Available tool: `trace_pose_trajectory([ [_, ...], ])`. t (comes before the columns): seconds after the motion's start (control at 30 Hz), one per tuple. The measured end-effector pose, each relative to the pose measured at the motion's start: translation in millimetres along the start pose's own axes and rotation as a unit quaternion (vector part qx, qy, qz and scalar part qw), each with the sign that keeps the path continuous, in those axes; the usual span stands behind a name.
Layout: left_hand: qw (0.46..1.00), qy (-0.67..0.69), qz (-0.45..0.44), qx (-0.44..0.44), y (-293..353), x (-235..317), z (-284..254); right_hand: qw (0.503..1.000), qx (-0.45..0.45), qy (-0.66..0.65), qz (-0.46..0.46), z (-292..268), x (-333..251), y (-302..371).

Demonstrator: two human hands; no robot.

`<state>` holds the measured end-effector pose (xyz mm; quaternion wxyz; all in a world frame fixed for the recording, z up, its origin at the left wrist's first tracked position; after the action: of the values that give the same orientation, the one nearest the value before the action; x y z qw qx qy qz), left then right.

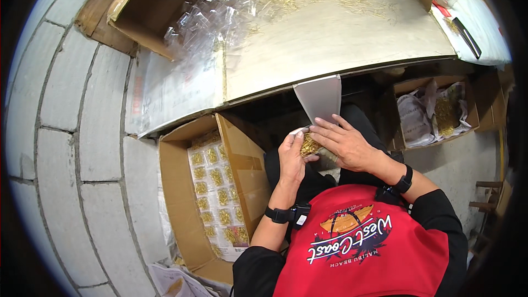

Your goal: The person scoops loose yellow strands from a table into small clear plastic bags using a small scoop. They then place the filled bags into a cardboard box containing other pre-filled bags. The person repeats this process multiple times, filling several bags and arranging them in the box.

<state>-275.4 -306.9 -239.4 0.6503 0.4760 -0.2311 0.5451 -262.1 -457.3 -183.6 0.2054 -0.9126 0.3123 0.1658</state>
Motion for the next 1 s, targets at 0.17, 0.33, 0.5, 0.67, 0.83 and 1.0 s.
trace_pose_trajectory([
  [0.17,1.000,0.006,0.012,0.001,-3.9,-1.0,-0.7,1.000,0.011,0.022,-0.007,4.9,-7.2,-6.4],
  [0.33,1.000,0.011,0.003,-0.015,-1.0,8.1,-1.7,1.000,0.018,-0.020,0.007,-2.2,-0.7,-7.3],
  [0.5,0.991,0.085,0.006,-0.100,1.9,28.5,3.5,0.978,0.179,-0.109,0.013,-25.8,2.8,-12.3],
  [0.67,0.994,0.039,0.017,-0.099,14.0,51.8,-7.7,0.968,0.203,-0.141,0.042,-31.0,15.1,-12.2],
  [0.83,0.997,0.022,0.019,-0.066,27.5,65.9,-19.7,0.984,0.146,-0.084,-0.061,-32.8,-18.6,-29.8],
  [1.0,0.995,0.068,0.047,-0.057,37.0,64.9,-21.6,0.990,-0.003,0.010,-0.144,-4.6,-48.7,-47.9],
])
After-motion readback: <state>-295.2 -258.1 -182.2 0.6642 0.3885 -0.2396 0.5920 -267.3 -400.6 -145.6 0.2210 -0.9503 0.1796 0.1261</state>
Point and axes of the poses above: each hand's wrist, its own y-axis away from the middle knuckle, its own z-axis out of the palm, x = y × z, the point moved 4 cm from there along -y, towards the middle knuckle, and after that the axes turned 2 degrees about z, right-handed, at the moved point
